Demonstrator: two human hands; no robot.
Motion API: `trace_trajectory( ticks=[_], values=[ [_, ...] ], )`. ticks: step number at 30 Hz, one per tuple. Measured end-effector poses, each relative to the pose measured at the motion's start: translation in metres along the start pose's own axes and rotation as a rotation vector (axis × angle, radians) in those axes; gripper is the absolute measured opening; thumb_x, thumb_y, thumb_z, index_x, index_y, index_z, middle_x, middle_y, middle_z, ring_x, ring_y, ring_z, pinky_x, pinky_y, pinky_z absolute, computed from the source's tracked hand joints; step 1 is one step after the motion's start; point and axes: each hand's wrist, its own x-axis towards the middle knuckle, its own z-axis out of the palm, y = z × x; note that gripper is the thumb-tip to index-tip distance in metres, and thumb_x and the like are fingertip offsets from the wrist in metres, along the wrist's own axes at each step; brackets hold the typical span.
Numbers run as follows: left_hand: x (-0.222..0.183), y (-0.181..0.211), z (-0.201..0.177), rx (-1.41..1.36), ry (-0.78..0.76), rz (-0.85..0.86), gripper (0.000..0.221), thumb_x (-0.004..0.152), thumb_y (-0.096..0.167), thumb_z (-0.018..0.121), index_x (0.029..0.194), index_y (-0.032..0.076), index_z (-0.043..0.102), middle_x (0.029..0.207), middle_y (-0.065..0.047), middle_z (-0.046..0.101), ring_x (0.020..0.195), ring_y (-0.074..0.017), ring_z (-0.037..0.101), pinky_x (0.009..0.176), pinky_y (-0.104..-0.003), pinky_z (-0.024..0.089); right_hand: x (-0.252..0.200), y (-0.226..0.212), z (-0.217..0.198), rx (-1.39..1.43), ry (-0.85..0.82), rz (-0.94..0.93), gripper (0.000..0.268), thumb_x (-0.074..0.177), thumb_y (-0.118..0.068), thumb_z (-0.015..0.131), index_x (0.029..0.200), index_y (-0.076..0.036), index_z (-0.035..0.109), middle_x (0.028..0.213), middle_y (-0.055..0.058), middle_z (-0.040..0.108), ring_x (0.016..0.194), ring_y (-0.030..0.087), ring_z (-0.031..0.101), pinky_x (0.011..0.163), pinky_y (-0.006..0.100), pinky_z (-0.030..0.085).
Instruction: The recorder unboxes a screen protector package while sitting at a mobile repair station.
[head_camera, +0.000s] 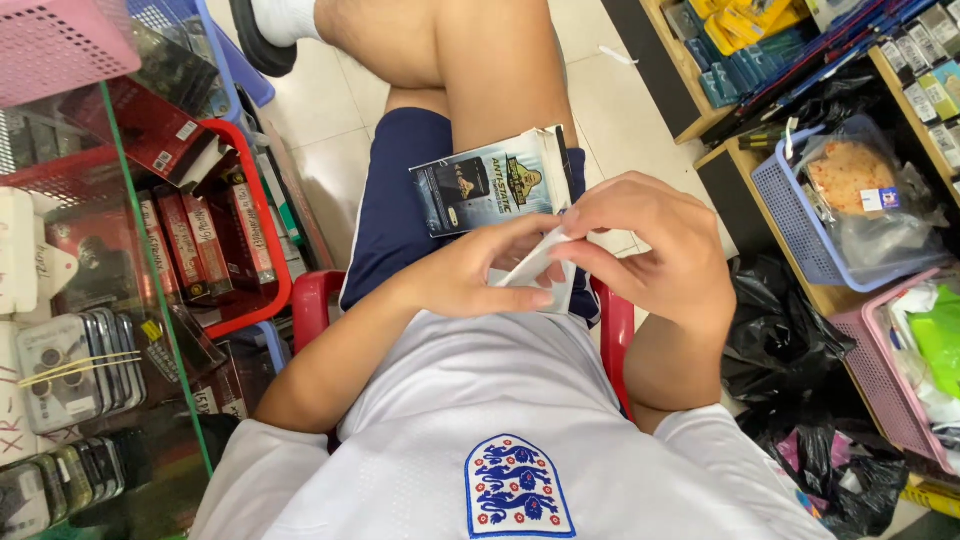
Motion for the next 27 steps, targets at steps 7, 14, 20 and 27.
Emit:
trace_trajectory(
  ticks=[7,14,20,27],
  values=[
    [-0.012,0.016,-0.015,0.041,-0.008,0.032,0.059,0.095,0.022,0.072,0.148,0.004,0.052,0.116,-0.005,0.065,0.109,-0.0143,0.064,0.096,-0.032,0.056,0.001,0.003,0.012,0.138,-0.005,0.123,0.021,0.092,0.008,0.073,0.109,-0.002,0.067,0.095,0.009,0.072,0.084,0.017,0.072,0.074,0.026,0.055],
    [-0.013,0.01,-0.022,0.075,-0.051,-0.038,0.056,0.098,0.029,0.069,0.145,0.005,0.053,0.111,-0.002,0.068,0.104,-0.0114,0.066,0.092,-0.031,0.055,0.0,0.024,0.016,0.263,0.011,0.135,0.019,0.089,0.004,0.078,0.104,-0.002,0.069,0.095,0.007,0.07,0.078,0.013,0.068,0.068,0.025,0.053],
    [-0.012,0.011,-0.02,0.09,-0.061,-0.065,0.052,0.098,0.03,0.069,0.141,0.004,0.056,0.112,-0.003,0.069,0.106,-0.0119,0.066,0.093,-0.031,0.055,0.002,0.023,0.007,0.188,-0.05,0.159,0.023,0.078,-0.005,0.086,0.094,-0.006,0.07,0.09,0.004,0.07,0.074,0.013,0.067,0.061,0.024,0.049],
    [-0.013,0.017,-0.021,0.101,-0.143,-0.061,0.055,0.101,0.03,0.066,0.148,0.004,0.056,0.101,-0.002,0.064,0.093,-0.0115,0.059,0.083,-0.028,0.049,-0.002,0.024,0.005,0.114,-0.093,0.179,0.013,0.079,-0.008,0.085,0.088,-0.008,0.075,0.084,0.001,0.076,0.071,0.011,0.07,0.06,0.023,0.049]
  ],
)
